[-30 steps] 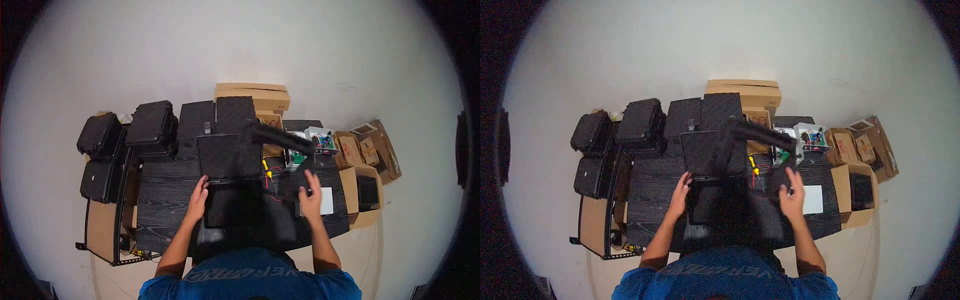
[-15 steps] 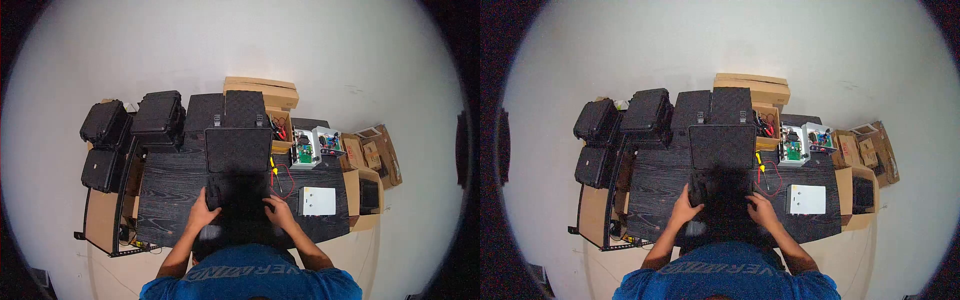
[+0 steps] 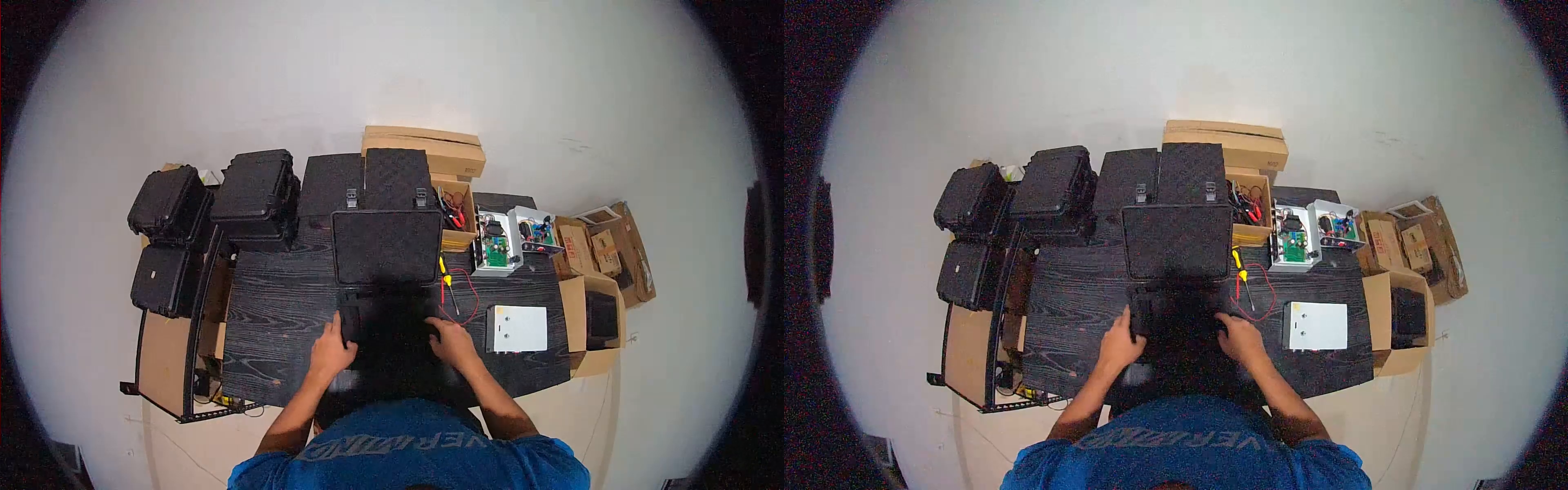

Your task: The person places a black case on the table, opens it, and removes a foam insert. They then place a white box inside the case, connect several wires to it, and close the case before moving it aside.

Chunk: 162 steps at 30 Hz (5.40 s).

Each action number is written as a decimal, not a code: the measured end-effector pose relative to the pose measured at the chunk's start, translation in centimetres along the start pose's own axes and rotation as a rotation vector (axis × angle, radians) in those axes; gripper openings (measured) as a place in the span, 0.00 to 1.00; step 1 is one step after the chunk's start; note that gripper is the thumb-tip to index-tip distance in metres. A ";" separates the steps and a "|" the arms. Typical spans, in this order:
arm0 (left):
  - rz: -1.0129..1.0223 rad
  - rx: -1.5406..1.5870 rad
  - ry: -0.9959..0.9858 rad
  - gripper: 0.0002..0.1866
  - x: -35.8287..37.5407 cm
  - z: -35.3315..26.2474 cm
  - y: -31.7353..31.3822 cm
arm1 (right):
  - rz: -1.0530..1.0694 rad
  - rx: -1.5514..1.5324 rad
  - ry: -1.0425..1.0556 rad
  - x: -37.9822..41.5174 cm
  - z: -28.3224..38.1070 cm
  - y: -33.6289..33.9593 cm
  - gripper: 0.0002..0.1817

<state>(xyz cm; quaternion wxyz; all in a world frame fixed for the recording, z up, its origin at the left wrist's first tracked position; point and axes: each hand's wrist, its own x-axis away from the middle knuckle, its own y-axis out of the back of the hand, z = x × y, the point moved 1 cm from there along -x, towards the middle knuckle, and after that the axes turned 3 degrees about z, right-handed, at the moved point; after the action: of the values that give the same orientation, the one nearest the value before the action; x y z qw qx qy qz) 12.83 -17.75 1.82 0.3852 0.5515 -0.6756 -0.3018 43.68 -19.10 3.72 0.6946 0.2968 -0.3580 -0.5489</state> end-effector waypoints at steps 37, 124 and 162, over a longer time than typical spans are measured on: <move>0.112 -0.175 0.087 0.55 -1.9 -3.5 4.1 | -0.267 0.023 0.258 -5.6 0.1 0.1 0.33; 0.361 -0.241 -0.969 0.34 1.4 -6.2 -10.9 | 0.084 0.162 0.482 -2.1 -1.7 14.0 0.70; -0.008 -0.174 -0.360 0.35 -1.7 4.0 -5.3 | 0.356 0.565 0.413 -7.6 4.7 -4.0 0.72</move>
<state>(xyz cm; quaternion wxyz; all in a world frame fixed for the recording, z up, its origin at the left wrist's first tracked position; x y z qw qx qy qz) 12.31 -17.22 -5.00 0.3031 0.4559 -0.7026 -0.4546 36.49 -12.68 1.84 0.7274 0.5137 -0.3936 -0.2281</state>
